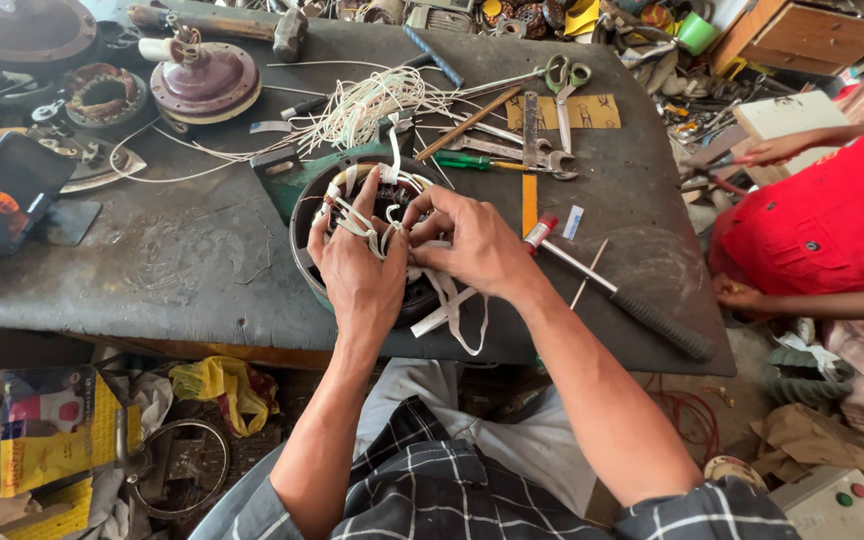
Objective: The person secures copper windings on a motor stator by hand, wrapping white insulating tape around the coils and tapping them into place with a small hammer. They repeatedly adjust the tape and coils while a second person works nearby.
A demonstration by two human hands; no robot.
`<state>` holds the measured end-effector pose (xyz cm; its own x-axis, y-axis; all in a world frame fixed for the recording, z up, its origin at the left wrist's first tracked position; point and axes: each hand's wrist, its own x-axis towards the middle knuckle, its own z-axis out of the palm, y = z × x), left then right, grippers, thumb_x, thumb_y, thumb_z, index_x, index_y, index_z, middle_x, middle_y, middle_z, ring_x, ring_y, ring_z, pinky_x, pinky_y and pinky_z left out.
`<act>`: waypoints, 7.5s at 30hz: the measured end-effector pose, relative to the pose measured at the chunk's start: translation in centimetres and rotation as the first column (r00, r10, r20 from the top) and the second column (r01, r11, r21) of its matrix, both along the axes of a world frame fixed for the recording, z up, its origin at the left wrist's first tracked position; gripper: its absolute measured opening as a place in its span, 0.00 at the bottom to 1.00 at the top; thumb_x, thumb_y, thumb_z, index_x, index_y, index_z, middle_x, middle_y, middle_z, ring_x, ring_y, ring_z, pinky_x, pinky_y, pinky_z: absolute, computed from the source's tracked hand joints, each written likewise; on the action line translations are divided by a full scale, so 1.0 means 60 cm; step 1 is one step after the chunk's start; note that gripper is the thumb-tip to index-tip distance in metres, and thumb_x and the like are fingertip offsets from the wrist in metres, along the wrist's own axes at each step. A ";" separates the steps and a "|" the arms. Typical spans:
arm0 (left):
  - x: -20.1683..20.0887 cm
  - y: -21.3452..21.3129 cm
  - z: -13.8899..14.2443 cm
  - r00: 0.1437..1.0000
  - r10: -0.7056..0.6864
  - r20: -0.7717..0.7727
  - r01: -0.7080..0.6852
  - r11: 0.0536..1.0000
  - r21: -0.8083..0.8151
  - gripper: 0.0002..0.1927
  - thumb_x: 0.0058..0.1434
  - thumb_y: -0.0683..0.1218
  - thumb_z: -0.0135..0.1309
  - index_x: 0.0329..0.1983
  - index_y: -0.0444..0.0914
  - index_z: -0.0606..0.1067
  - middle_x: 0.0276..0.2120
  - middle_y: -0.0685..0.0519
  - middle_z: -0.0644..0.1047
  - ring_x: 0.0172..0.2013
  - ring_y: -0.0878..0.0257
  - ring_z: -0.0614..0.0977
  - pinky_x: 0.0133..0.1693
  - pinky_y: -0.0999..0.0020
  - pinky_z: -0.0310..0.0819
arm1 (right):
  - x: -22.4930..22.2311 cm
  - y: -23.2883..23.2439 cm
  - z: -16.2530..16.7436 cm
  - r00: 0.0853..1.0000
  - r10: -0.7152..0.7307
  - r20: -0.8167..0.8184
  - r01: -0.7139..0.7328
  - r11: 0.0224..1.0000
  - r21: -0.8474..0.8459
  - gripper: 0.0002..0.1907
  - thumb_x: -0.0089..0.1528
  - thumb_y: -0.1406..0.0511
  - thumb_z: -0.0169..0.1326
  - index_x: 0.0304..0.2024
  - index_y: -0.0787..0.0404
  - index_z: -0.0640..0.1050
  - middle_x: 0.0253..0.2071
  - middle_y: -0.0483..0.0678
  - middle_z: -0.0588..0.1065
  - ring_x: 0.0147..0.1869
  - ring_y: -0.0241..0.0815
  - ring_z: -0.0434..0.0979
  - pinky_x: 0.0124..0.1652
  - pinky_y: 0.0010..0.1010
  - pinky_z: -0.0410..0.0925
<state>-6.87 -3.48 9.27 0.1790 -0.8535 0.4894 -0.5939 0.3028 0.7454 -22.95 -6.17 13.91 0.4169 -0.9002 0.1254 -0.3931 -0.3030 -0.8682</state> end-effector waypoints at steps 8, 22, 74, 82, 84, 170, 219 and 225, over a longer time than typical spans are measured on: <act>0.006 0.013 0.005 1.000 -0.006 0.023 0.009 0.989 -0.145 0.39 0.58 0.42 0.61 0.74 0.35 0.63 0.31 0.53 0.74 0.41 0.57 0.77 0.65 0.54 0.57 | 0.015 -0.021 -0.017 0.999 -0.018 0.035 0.017 0.999 0.040 0.14 0.54 0.70 0.62 0.43 0.61 0.78 0.30 0.44 0.81 0.34 0.29 0.79 0.36 0.24 0.71; 0.015 0.065 -0.053 0.987 -0.102 0.127 0.136 0.946 -0.296 0.53 0.55 0.44 0.69 0.76 0.27 0.50 0.53 0.45 0.78 0.62 0.44 0.72 0.65 0.48 0.61 | 0.039 -0.046 0.004 0.943 -0.106 -0.316 0.046 0.980 -0.192 0.10 0.52 0.63 0.64 0.36 0.55 0.83 0.32 0.42 0.84 0.36 0.38 0.86 0.37 0.31 0.74; 0.005 0.060 -0.039 0.986 -0.046 0.160 0.082 0.970 -0.229 0.52 0.56 0.43 0.66 0.77 0.29 0.48 0.44 0.51 0.82 0.58 0.49 0.73 0.70 0.48 0.53 | -0.411 0.364 -0.026 0.609 -0.245 -0.754 0.476 0.874 0.100 0.21 0.56 0.66 0.58 0.53 0.55 0.80 0.50 0.47 0.80 0.54 0.40 0.79 0.52 0.32 0.69; -0.019 0.064 -0.048 0.991 0.040 0.125 -0.013 0.977 -0.211 0.47 0.58 0.42 0.60 0.76 0.28 0.49 0.41 0.47 0.80 0.56 0.49 0.75 0.73 0.47 0.49 | -0.175 0.263 -0.074 0.954 -0.299 -0.026 0.299 0.954 0.027 0.21 0.61 0.69 0.56 0.58 0.60 0.79 0.50 0.46 0.81 0.42 0.30 0.79 0.39 0.21 0.72; -0.023 0.066 -0.049 0.991 0.056 0.120 -0.028 0.974 -0.225 0.47 0.58 0.42 0.59 0.76 0.27 0.49 0.43 0.47 0.80 0.57 0.49 0.75 0.74 0.47 0.48 | -0.119 0.205 -0.098 0.942 -0.334 0.021 0.328 0.934 0.144 0.21 0.61 0.69 0.56 0.57 0.61 0.79 0.43 0.46 0.80 0.35 0.31 0.80 0.33 0.23 0.72; 0.017 -0.008 -0.084 0.977 0.109 0.183 -0.015 0.893 -0.451 0.29 0.61 0.42 0.56 0.63 0.27 0.62 0.48 0.47 0.83 0.39 0.52 0.84 0.61 0.54 0.65 | -0.018 0.013 -0.055 0.989 -0.129 -0.067 0.108 0.961 -0.255 0.14 0.69 0.63 0.54 0.32 0.64 0.79 0.31 0.45 0.74 0.38 0.38 0.72 0.40 0.29 0.65; -0.003 0.136 -0.049 0.999 0.031 -0.019 -0.036 0.894 -0.448 0.27 0.55 0.36 0.66 0.58 0.40 0.73 0.54 0.35 0.74 0.48 0.51 0.76 0.47 0.60 0.75 | 0.001 0.034 -0.035 0.978 -0.161 0.130 0.192 0.941 -0.278 0.10 0.68 0.63 0.56 0.39 0.64 0.82 0.38 0.47 0.81 0.41 0.37 0.81 0.42 0.28 0.72; -0.024 0.126 -0.035 0.954 -0.265 -0.140 0.217 0.933 -0.286 0.34 0.55 0.38 0.67 0.65 0.32 0.69 0.56 0.40 0.76 0.41 0.57 0.83 0.38 0.69 0.79 | -0.026 0.097 -0.026 0.952 -0.194 0.239 0.234 0.960 -0.153 0.14 0.70 0.62 0.54 0.36 0.68 0.79 0.40 0.46 0.76 0.42 0.36 0.76 0.43 0.27 0.68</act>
